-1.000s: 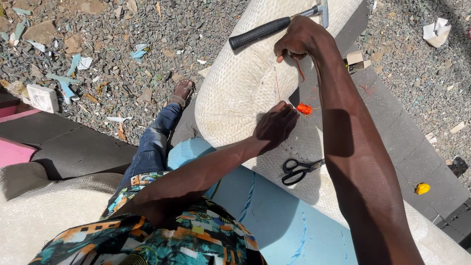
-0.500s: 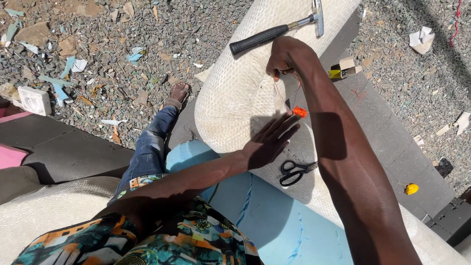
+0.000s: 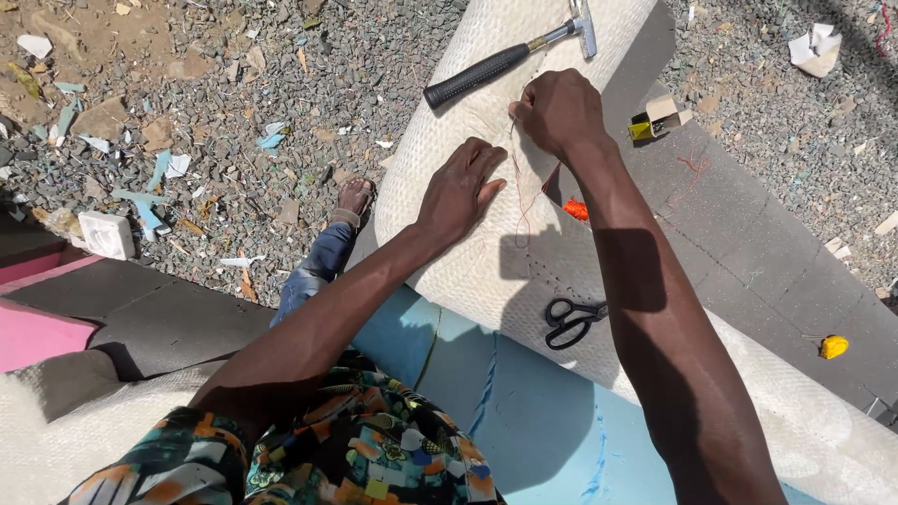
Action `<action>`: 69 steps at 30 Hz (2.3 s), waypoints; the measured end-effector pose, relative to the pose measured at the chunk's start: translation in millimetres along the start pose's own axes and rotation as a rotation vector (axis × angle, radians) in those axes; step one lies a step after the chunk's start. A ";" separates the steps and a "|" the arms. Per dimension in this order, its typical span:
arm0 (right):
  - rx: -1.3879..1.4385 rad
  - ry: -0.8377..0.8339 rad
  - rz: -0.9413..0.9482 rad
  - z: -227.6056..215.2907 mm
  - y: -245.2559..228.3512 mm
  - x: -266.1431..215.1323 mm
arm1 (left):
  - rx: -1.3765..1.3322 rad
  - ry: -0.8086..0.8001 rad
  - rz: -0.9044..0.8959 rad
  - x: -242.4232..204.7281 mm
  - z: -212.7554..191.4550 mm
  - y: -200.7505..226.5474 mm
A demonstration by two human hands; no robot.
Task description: Hand-sewing white fabric padding onto a furniture frame using a needle and thread in an outdoor workshop.
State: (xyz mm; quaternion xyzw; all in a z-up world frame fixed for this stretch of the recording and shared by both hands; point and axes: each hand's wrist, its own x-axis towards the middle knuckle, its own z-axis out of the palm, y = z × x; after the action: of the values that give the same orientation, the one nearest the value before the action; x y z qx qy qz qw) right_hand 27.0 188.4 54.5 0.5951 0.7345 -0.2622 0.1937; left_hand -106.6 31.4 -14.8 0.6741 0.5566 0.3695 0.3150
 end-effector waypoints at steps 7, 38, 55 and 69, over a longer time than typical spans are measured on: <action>0.092 -0.010 0.042 24.0 5.9 19.1 | 0.257 0.071 0.064 10.1 19.6 2.9; 0.648 0.719 -0.343 136.7 5.7 -161.6 | -0.486 0.076 -0.364 -36.1 -17.7 66.9; 0.914 1.301 0.837 132.1 111.8 -411.4 | -0.318 -0.196 -0.141 -26.2 14.1 93.0; 0.801 0.919 0.244 60.8 64.6 -265.8 | 0.034 -0.027 -0.104 25.6 -1.5 17.2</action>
State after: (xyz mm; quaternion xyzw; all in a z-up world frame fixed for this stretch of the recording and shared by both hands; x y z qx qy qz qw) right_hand 146.0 -44.5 155.2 0.7533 0.5140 -0.2106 -0.3521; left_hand -96.2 53.4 4.1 0.6544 0.5927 0.3342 0.3297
